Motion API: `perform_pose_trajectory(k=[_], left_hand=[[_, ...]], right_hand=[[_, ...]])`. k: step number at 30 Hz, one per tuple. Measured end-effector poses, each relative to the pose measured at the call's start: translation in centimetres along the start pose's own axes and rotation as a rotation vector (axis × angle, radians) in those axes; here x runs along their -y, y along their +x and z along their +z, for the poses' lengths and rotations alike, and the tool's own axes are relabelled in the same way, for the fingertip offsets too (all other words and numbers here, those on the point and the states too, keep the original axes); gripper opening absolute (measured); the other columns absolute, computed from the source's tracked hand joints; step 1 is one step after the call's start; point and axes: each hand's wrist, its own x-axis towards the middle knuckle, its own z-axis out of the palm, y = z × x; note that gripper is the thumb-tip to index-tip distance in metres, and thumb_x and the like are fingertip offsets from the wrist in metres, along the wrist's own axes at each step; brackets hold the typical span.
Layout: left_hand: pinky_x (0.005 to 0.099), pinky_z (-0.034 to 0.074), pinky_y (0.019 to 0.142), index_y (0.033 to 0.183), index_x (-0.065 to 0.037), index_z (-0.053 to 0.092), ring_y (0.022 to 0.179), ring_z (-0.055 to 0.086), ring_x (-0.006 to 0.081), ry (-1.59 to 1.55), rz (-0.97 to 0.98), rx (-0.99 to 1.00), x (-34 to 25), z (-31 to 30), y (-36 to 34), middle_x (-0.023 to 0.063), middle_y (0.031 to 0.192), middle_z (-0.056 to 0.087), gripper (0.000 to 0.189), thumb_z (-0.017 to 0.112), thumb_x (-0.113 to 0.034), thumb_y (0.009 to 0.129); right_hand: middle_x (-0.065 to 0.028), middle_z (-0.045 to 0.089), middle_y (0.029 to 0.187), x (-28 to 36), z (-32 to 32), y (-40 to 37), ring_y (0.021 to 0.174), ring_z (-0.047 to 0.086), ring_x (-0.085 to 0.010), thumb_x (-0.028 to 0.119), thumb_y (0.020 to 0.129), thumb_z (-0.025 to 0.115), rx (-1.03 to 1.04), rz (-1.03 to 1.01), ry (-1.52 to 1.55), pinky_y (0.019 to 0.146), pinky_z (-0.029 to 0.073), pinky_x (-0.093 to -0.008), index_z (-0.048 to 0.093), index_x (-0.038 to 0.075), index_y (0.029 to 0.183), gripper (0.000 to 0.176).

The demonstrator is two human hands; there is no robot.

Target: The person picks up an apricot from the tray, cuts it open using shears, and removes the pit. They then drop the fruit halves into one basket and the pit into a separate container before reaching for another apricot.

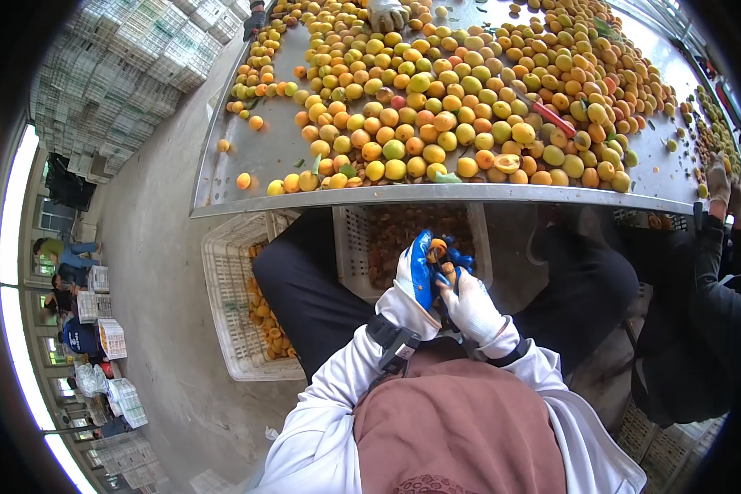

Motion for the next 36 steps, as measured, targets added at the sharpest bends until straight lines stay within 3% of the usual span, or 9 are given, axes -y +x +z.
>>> perform_pose_trajectory(k=[3, 5, 9, 12, 16, 21, 31, 35, 36], left_hand=[[0.0505, 0.057, 0.078, 0.098, -0.004, 0.064, 0.08, 0.069, 0.0359, -0.021, 0.026, -0.021, 0.4, 0.0, 0.2, 0.0158, 0.082, 0.067, 0.037, 0.055, -0.04, 0.099], [0.0468, 0.059, 0.069, 0.099, -0.005, 0.063, 0.075, 0.07, 0.0335, -0.056, 0.034, -0.064, 0.9, 0.0, 0.2, 0.0144, 0.078, 0.066, 0.039, 0.051, -0.043, 0.1], [0.0467, 0.059, 0.066, 0.099, -0.004, 0.062, 0.072, 0.069, 0.033, 0.033, 0.103, -0.062, 1.1, -0.4, 0.4, 0.0147, 0.077, 0.065, 0.04, 0.05, -0.042, 0.101], [0.0476, 0.059, 0.065, 0.099, -0.003, 0.062, 0.07, 0.069, 0.0331, 0.171, 0.111, -0.035, 0.2, -0.4, 0.5, 0.0149, 0.076, 0.065, 0.042, 0.05, -0.043, 0.101], [0.0488, 0.06, 0.066, 0.095, -0.004, 0.063, 0.068, 0.069, 0.0335, 0.117, 0.034, 0.002, -0.8, 0.9, -0.3, 0.0142, 0.077, 0.066, 0.044, 0.05, -0.045, 0.101], [0.0462, 0.059, 0.063, 0.091, -0.006, 0.063, 0.065, 0.068, 0.0317, -0.002, 0.03, 0.008, -0.8, 0.8, -0.7, 0.0122, 0.077, 0.065, 0.04, 0.052, -0.042, 0.101], [0.0359, 0.053, 0.056, 0.082, -0.006, 0.06, 0.06, 0.063, 0.0224, 0.344, 0.423, -0.084, -0.4, 1.3, -1.3, 0.009, 0.071, 0.061, 0.038, 0.051, -0.038, 0.102], [0.036, 0.053, 0.058, 0.083, -0.006, 0.06, 0.062, 0.063, 0.0227, 0.286, 0.278, -0.001, -1.2, 1.4, -1.6, 0.01, 0.071, 0.061, 0.038, 0.051, -0.038, 0.102], [0.0361, 0.053, 0.059, 0.083, -0.006, 0.059, 0.062, 0.063, 0.0232, 0.27, 0.196, 0.017, -1.7, 1.7, -1.8, 0.0103, 0.071, 0.06, 0.038, 0.051, -0.038, 0.102]], right_hand=[[-0.0244, 0.069, 0.097, -0.4, 0.3, 0.0, 0.092, 0.069, -0.0368, 0.016, 0.099, 0.058, 0.029, 0.004, 0.004, 0.08, 0.052, -0.0422, 0.06, -0.005, 0.111, 0.025], [-0.0245, 0.068, 0.102, 0.2, 0.0, 0.1, 0.098, 0.067, -0.0364, 0.015, 0.099, 0.057, 0.106, 0.042, 0.019, 0.084, 0.051, -0.042, 0.06, -0.006, 0.113, 0.025], [-0.0188, 0.07, 0.102, -0.3, -0.7, 0.3, 0.094, 0.067, -0.03, 0.018, 0.1, 0.055, 0.175, 0.04, 0.005, 0.083, 0.052, -0.0394, 0.061, -0.004, 0.114, 0.027], [-0.0034, 0.065, 0.103, 0.2, -2.2, 0.8, 0.095, 0.055, -0.0114, 0.02, 0.102, 0.053, 0.404, 0.25, 0.448, 0.086, 0.047, -0.0291, 0.061, -0.002, 0.118, 0.028], [-0.0059, 0.063, 0.108, -1.2, -2.2, 1.2, 0.098, 0.055, -0.0119, 0.024, 0.103, 0.053, 0.482, 0.335, 0.628, 0.085, 0.047, -0.0287, 0.059, -0.001, 0.123, 0.032], [-0.0065, 0.062, 0.108, -1.8, -1.0, 0.8, 0.097, 0.054, -0.0129, 0.029, 0.103, 0.054, 0.403, 0.207, 0.319, 0.083, 0.047, -0.0287, 0.056, -0.003, 0.124, 0.038], [0.0003, 0.058, 0.09, -1.3, -1.2, 0.7, 0.076, 0.052, -0.0088, 0.034, 0.102, 0.055, 0.583, 0.348, 0.665, 0.063, 0.045, -0.0254, 0.06, 0.002, 0.111, 0.034], [-0.0041, 0.061, 0.102, -1.2, -1.4, 0.6, 0.089, 0.056, -0.0116, 0.034, 0.102, 0.056, 0.543, 0.293, 0.555, 0.075, 0.049, -0.0279, 0.056, 0.002, 0.124, 0.039], [-0.0072, 0.059, 0.113, -1.8, -1.3, 0.7, 0.101, 0.055, -0.0141, 0.032, 0.101, 0.057, 0.514, 0.262, 0.466, 0.085, 0.048, -0.0296, 0.05, 0.002, 0.132, 0.044]])
